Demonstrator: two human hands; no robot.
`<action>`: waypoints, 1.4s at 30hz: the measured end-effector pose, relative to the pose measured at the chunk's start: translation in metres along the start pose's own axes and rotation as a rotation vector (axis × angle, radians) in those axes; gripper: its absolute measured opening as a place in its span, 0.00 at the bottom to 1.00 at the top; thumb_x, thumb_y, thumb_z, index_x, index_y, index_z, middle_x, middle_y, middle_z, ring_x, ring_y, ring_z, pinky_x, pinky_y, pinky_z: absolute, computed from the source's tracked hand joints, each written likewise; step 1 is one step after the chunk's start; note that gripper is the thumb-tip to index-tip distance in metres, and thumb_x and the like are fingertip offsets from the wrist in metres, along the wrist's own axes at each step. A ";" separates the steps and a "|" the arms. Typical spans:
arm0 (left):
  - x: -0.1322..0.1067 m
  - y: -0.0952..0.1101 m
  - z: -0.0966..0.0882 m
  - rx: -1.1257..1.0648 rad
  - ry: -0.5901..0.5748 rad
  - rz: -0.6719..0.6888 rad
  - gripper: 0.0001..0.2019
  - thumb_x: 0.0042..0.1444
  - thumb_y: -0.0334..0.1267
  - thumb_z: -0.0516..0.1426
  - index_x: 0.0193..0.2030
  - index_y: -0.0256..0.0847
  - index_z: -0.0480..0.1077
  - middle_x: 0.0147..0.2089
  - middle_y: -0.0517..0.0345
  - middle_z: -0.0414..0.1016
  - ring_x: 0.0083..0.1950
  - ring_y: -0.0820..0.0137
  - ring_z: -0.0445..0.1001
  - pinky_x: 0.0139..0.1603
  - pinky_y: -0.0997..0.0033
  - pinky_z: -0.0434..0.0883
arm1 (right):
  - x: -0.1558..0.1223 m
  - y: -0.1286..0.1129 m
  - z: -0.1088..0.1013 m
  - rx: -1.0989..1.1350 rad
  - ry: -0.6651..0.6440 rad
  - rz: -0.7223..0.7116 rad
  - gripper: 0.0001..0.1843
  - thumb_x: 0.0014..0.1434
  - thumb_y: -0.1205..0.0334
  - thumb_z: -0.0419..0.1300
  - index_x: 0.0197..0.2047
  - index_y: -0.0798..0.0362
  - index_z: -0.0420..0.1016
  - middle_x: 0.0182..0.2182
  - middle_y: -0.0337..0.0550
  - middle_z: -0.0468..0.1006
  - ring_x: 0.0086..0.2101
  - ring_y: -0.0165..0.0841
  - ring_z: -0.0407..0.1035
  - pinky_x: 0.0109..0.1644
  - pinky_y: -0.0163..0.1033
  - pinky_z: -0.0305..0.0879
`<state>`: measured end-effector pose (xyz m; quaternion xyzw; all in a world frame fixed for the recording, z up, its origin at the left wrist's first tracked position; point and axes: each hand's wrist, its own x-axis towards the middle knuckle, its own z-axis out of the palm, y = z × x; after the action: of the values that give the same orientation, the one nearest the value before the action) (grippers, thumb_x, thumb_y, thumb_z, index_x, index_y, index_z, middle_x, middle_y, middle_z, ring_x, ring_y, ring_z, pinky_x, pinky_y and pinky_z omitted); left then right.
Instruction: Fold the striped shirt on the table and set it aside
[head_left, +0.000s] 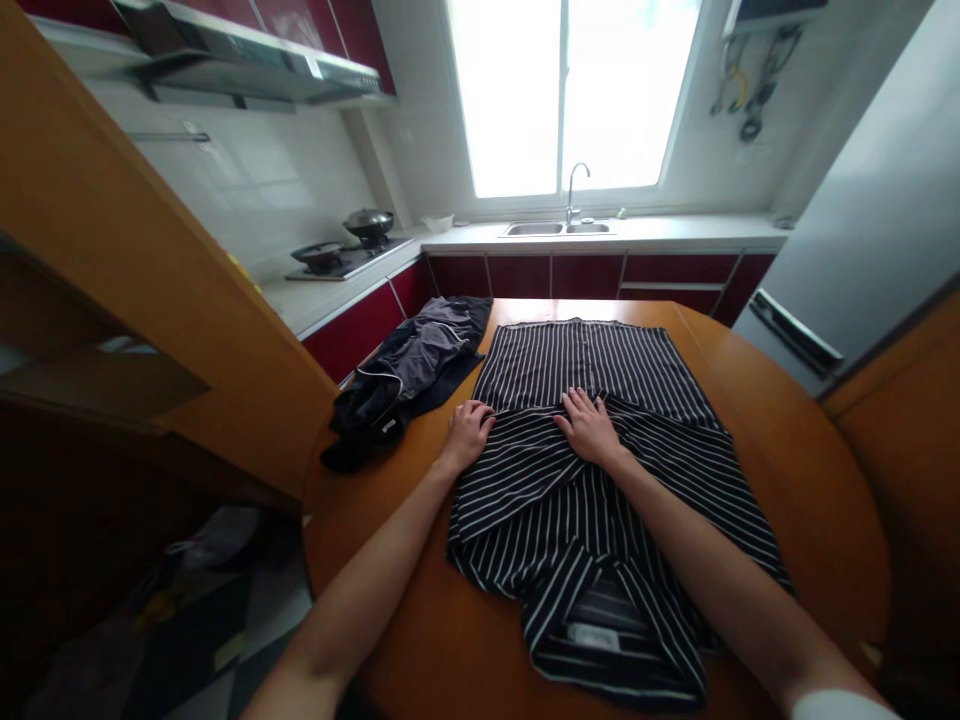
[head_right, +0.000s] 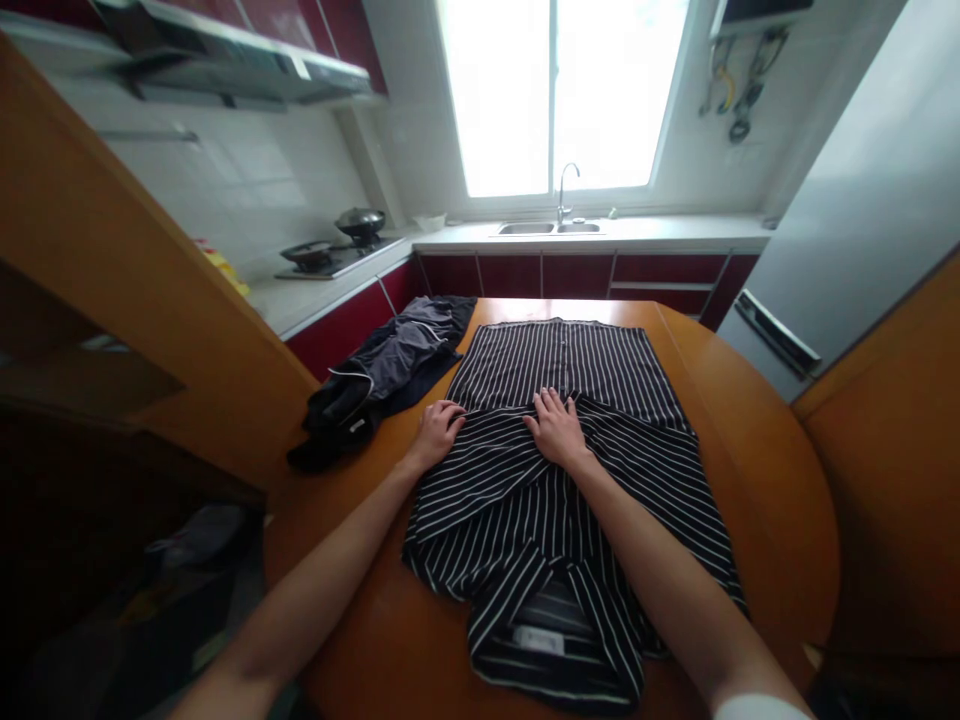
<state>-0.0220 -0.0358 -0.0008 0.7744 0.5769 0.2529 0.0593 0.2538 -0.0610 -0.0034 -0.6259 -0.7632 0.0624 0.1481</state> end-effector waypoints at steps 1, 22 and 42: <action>0.005 -0.005 -0.002 -0.013 0.002 -0.019 0.10 0.65 0.41 0.56 0.45 0.43 0.77 0.54 0.48 0.72 0.57 0.57 0.68 0.60 0.53 0.66 | 0.000 0.000 0.000 0.003 0.004 0.000 0.33 0.73 0.47 0.39 0.73 0.57 0.55 0.73 0.54 0.51 0.72 0.42 0.40 0.73 0.57 0.35; -0.022 0.042 0.002 0.007 -0.284 0.355 0.25 0.70 0.45 0.48 0.72 0.44 0.57 0.75 0.49 0.56 0.77 0.58 0.49 0.74 0.48 0.50 | 0.004 0.003 -0.002 0.147 0.093 0.110 0.31 0.72 0.51 0.43 0.71 0.59 0.60 0.71 0.55 0.56 0.71 0.45 0.46 0.72 0.58 0.39; 0.010 -0.004 -0.002 0.031 0.027 -0.066 0.13 0.65 0.35 0.54 0.52 0.45 0.75 0.50 0.50 0.77 0.54 0.57 0.73 0.56 0.56 0.67 | 0.013 0.053 -0.059 0.372 -0.110 0.309 0.04 0.49 0.67 0.70 0.31 0.57 0.83 0.29 0.45 0.83 0.32 0.33 0.76 0.35 0.32 0.67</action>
<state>-0.0246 -0.0254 0.0025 0.7524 0.6065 0.2523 0.0477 0.3193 -0.0426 0.0394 -0.6927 -0.6408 0.2577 0.2076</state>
